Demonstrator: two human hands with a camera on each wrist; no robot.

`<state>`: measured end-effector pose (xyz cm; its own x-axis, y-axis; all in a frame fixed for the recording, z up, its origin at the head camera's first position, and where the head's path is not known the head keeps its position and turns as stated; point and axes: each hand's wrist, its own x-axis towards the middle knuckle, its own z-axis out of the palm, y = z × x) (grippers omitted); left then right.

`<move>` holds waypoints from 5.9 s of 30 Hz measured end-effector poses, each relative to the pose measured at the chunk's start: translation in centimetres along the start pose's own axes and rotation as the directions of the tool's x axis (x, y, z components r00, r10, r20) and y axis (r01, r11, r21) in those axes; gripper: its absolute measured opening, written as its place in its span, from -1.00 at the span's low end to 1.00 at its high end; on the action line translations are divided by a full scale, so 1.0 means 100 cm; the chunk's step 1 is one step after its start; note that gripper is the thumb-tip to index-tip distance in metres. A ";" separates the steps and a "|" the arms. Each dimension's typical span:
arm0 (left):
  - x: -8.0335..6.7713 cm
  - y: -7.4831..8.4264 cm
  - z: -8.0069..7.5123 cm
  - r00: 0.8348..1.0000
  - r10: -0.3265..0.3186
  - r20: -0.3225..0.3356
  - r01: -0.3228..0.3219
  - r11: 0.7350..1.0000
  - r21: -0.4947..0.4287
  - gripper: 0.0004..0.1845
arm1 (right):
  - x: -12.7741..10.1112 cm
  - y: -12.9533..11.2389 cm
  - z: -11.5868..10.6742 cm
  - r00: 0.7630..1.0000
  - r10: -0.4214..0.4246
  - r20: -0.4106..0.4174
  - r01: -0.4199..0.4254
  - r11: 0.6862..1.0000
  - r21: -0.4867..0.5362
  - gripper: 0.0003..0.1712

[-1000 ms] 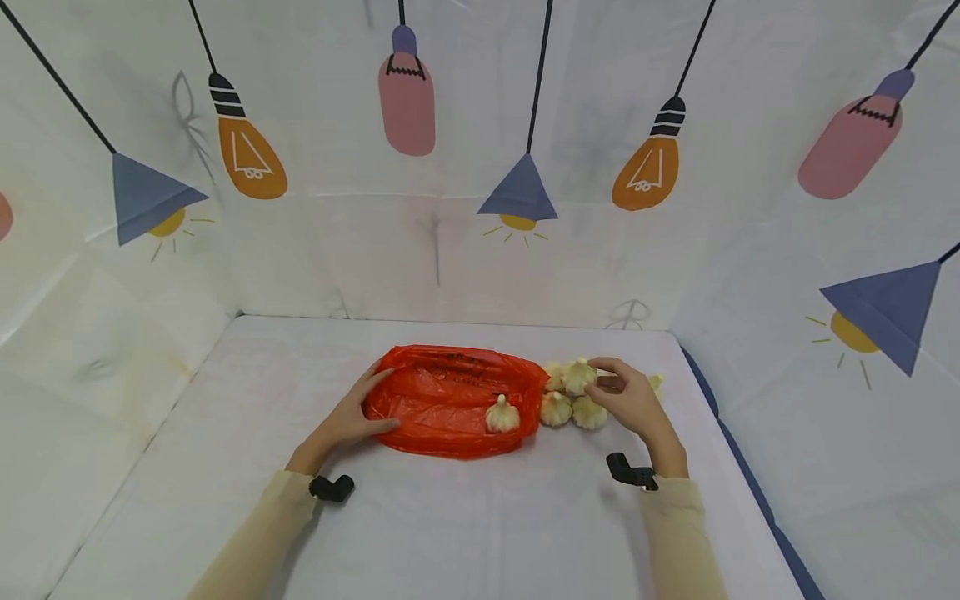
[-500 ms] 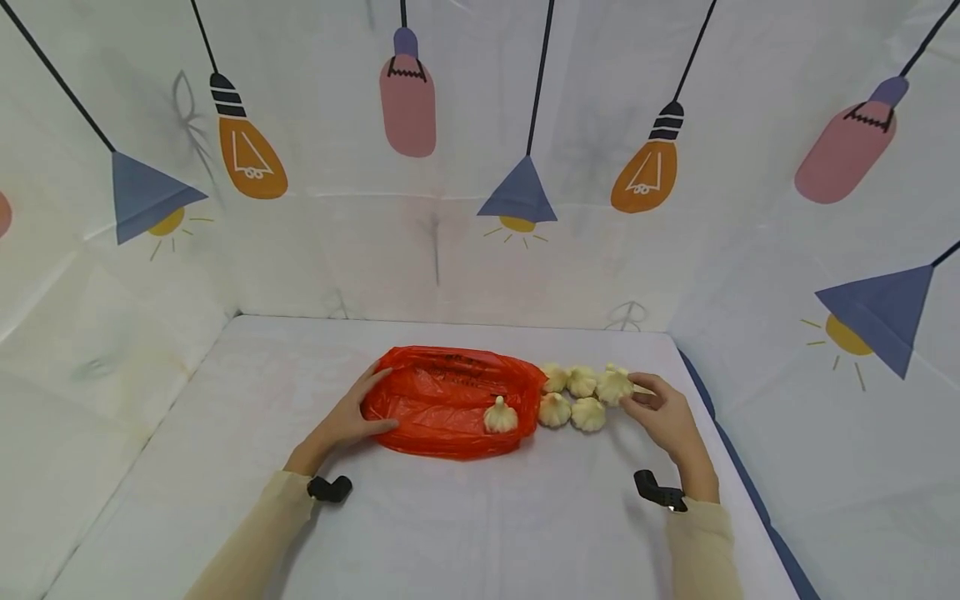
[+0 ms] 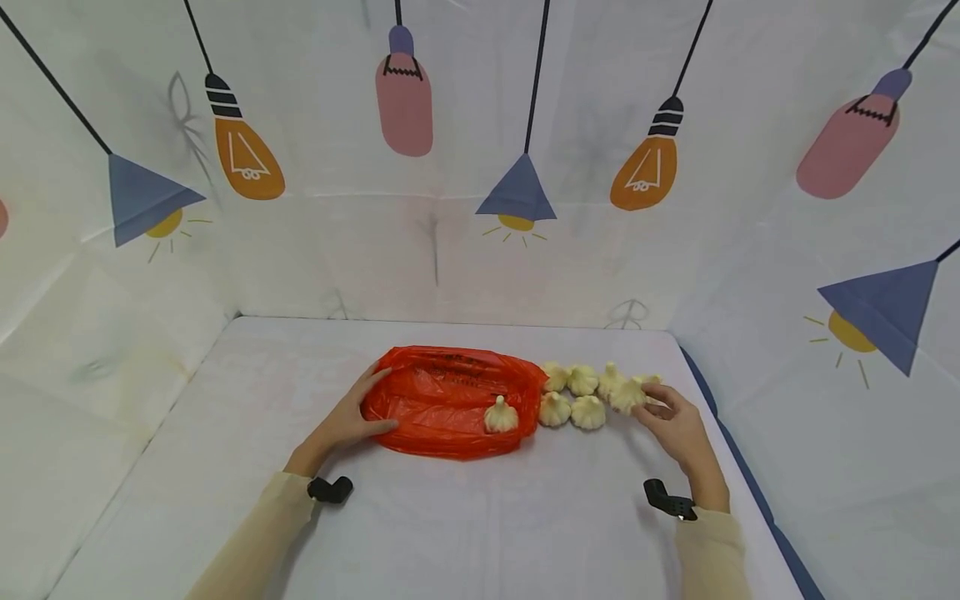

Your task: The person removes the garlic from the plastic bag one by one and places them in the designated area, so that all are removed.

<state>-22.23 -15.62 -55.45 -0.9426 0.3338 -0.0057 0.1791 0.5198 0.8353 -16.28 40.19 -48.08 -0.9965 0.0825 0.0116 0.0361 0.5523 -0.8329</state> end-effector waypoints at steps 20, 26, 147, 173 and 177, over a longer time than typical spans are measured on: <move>0.000 -0.001 -0.001 0.999 0.042 -0.006 -0.042 0.999 -0.003 0.07 | -0.008 0.025 0.006 0.994 0.108 0.011 -0.107 0.993 -0.056 -0.21; 0.000 -0.002 -0.001 0.999 0.038 -0.001 -0.038 0.999 -0.002 0.07 | -0.008 0.031 0.009 0.987 0.157 0.044 -0.153 0.985 -0.080 -0.15; -0.002 0.001 -0.002 0.999 0.033 -0.003 -0.033 0.999 -0.014 0.06 | 0.049 -0.128 0.166 0.780 -0.142 0.610 0.332 0.920 -0.210 -0.19; 0.001 0.004 -0.003 1.000 0.029 -0.007 -0.029 1.000 -0.003 0.05 | 0.045 -0.125 0.182 0.738 -0.154 0.657 0.393 0.890 -0.233 -0.41; 0.000 0.003 -0.003 0.999 0.041 -0.001 -0.041 0.999 -0.004 0.05 | 0.043 -0.125 0.180 0.750 -0.152 0.644 0.377 0.898 -0.227 -0.45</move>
<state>-22.23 -15.68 -55.04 -0.9348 0.3541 0.0295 0.2169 0.5028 0.8368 -22.40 18.70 -47.59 -0.8011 -0.5563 -0.2208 -0.3264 0.7153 -0.6179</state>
